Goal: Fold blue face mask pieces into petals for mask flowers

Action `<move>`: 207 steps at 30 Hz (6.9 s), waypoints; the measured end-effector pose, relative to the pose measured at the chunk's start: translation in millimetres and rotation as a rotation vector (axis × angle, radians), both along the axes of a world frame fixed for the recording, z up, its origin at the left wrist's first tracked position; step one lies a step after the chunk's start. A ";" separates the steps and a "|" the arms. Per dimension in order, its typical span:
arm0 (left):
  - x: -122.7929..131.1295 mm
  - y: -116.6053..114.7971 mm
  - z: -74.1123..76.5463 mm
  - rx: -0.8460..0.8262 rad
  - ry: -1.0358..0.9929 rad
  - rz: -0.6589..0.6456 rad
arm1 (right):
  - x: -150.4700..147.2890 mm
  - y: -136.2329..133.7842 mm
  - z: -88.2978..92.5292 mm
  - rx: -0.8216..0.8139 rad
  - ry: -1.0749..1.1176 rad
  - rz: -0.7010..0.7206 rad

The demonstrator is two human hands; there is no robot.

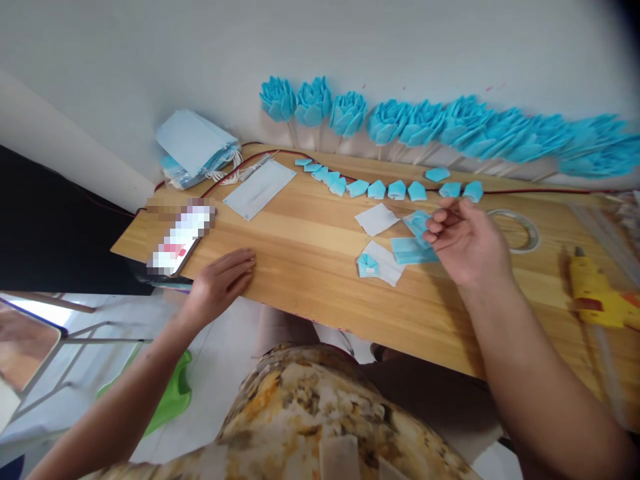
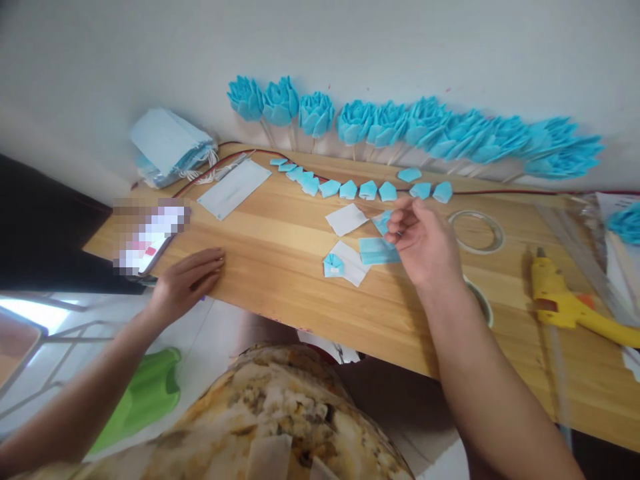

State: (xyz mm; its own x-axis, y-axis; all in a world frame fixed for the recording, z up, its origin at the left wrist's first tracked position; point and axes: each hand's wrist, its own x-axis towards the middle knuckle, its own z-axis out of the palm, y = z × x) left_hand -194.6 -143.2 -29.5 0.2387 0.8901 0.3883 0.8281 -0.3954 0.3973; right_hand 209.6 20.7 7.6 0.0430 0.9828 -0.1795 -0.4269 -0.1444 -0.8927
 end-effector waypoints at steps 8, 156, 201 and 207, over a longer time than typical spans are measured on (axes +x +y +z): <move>1.0 -0.6 12.4 -0.001 0.019 0.090 | 2.9 1.6 -0.5 0.015 0.009 -0.001; 212.3 160.7 29.9 -0.585 -1.184 -0.110 | 47.1 11.5 -21.2 0.435 -1.214 0.186; 211.6 158.1 24.4 -0.453 -0.490 -0.281 | 3.2 -15.0 -12.4 0.886 -1.273 0.638; 210.6 159.3 23.6 -0.395 -0.425 -0.266 | -11.2 -21.1 -18.0 0.903 -1.384 0.726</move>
